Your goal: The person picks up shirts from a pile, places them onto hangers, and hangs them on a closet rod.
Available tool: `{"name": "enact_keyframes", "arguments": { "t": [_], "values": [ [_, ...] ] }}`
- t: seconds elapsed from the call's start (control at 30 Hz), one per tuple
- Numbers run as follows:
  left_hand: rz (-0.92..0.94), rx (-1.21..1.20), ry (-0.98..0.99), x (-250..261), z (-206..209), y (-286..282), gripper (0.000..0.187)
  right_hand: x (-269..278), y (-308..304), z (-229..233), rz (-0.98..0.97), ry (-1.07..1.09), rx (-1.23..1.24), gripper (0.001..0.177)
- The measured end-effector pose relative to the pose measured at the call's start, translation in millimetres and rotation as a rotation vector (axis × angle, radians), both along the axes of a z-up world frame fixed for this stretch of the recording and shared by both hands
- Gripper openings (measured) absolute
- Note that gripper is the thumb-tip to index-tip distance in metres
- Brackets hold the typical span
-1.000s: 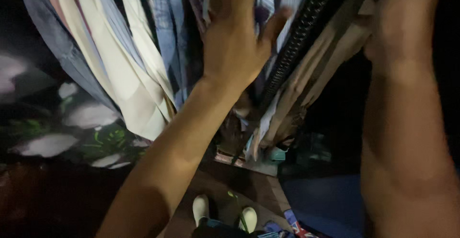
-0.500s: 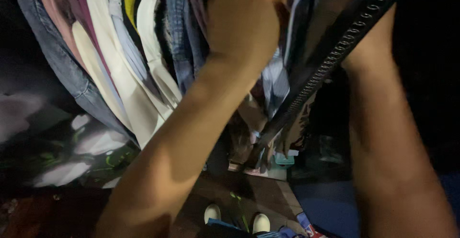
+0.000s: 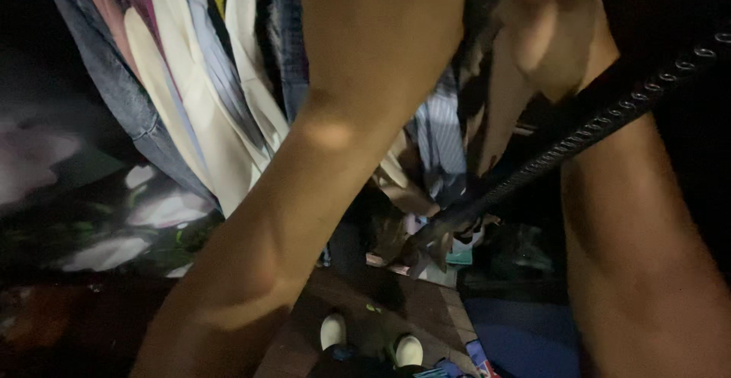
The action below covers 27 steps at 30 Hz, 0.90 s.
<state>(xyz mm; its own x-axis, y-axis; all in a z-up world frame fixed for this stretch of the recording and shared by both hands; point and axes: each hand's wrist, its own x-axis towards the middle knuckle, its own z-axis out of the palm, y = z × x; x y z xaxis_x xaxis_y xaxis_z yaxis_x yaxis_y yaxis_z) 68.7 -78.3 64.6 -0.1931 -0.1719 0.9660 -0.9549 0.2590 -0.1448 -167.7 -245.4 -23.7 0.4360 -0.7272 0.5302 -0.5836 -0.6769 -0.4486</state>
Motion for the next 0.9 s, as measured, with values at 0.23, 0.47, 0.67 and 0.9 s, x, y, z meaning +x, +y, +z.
{"name": "enact_keyframes", "arguments": {
  "t": [0.23,0.47,0.67,0.9],
  "values": [
    [-0.108,0.139,0.054,-10,-8,17,0.013,14,60,18,0.014,-0.172,0.016,0.015],
    [-0.106,0.239,0.137,-20,-19,6,0.014,25,82,38,-0.005,-0.253,-0.005,0.021],
    [-0.028,0.02,0.04,-23,-11,13,0.005,25,61,22,0.121,-0.327,-0.001,0.036],
    [-0.038,0.234,0.064,-23,-29,14,0.014,31,59,16,0.089,-0.094,-0.172,0.035]
  ]
}}
